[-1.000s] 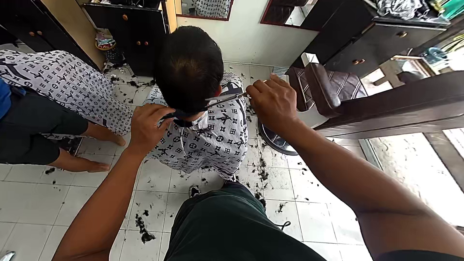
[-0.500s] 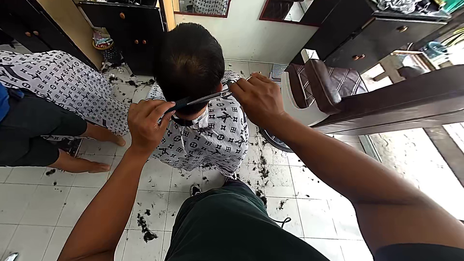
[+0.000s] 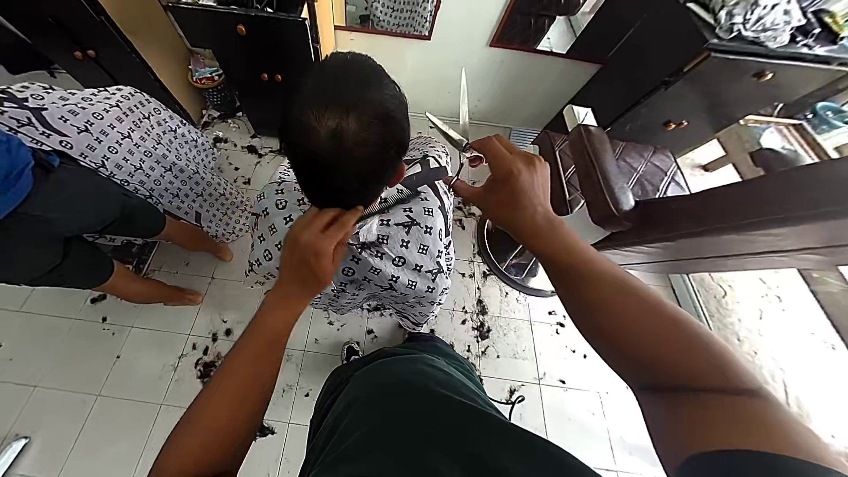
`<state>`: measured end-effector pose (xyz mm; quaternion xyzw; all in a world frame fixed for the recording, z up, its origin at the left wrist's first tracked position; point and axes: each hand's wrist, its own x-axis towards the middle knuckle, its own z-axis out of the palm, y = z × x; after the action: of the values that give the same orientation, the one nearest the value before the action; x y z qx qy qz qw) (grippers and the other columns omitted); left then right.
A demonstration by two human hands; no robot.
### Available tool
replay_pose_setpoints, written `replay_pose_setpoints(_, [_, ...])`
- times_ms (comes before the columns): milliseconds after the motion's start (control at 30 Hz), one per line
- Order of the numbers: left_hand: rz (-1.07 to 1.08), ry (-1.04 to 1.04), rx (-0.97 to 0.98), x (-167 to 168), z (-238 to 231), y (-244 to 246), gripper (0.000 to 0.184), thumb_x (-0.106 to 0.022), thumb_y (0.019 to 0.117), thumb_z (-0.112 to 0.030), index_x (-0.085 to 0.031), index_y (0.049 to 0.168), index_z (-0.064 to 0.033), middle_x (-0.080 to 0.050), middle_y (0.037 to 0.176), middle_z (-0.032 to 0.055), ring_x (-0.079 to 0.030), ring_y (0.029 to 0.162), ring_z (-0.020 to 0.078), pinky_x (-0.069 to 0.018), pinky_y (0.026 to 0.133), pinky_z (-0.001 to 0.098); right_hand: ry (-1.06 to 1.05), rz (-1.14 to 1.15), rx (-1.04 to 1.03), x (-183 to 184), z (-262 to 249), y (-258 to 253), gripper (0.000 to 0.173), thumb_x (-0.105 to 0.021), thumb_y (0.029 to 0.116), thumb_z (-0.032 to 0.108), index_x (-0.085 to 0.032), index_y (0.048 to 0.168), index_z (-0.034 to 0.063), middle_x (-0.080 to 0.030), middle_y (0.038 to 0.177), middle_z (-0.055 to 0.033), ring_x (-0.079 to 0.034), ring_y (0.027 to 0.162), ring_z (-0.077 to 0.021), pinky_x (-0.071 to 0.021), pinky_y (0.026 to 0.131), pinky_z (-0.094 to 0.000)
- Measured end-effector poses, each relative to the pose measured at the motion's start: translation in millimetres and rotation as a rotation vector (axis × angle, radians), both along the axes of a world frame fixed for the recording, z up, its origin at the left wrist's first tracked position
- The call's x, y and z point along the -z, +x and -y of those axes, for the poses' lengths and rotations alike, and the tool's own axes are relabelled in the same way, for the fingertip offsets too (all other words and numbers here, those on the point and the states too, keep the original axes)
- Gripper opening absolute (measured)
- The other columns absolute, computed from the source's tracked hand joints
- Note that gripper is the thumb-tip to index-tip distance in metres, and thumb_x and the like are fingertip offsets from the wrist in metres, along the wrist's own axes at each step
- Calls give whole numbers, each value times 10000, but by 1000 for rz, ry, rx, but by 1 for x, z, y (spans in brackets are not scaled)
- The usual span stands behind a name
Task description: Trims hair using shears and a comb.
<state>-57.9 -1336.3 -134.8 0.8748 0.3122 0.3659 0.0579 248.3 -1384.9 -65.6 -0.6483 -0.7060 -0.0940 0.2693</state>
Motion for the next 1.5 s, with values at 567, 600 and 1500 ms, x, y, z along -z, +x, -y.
replay_pose_setpoints(567, [143,386,-332,-13,11,12,163,-697,979,-158,-769,1106,-88,-740,1030,112,-655,868,248,-455,767,400,118,513,-355,-11,-62,12,38,-610,960,1,-622,986,-23,-666,901,-193,-683,872,-386,-412,1106,-581])
replay_pose_setpoints(600, [138,410,-338,-13,12,12,159,-702,975,-156,-770,1101,-87,-742,1025,109,-655,862,247,-450,765,397,122,513,-365,-11,-62,9,36,-582,969,-19,-615,985,-24,-658,890,-188,-680,853,-378,-427,1091,-570])
replay_pose_setpoints(1500, [13,248,-357,-63,12,23,198,-702,971,-160,-764,1140,-75,-735,1067,149,-703,941,288,-532,767,428,-30,467,-427,-39,-77,44,231,-784,855,79,-654,1013,-28,-685,947,-206,-688,920,-411,-439,1075,-588])
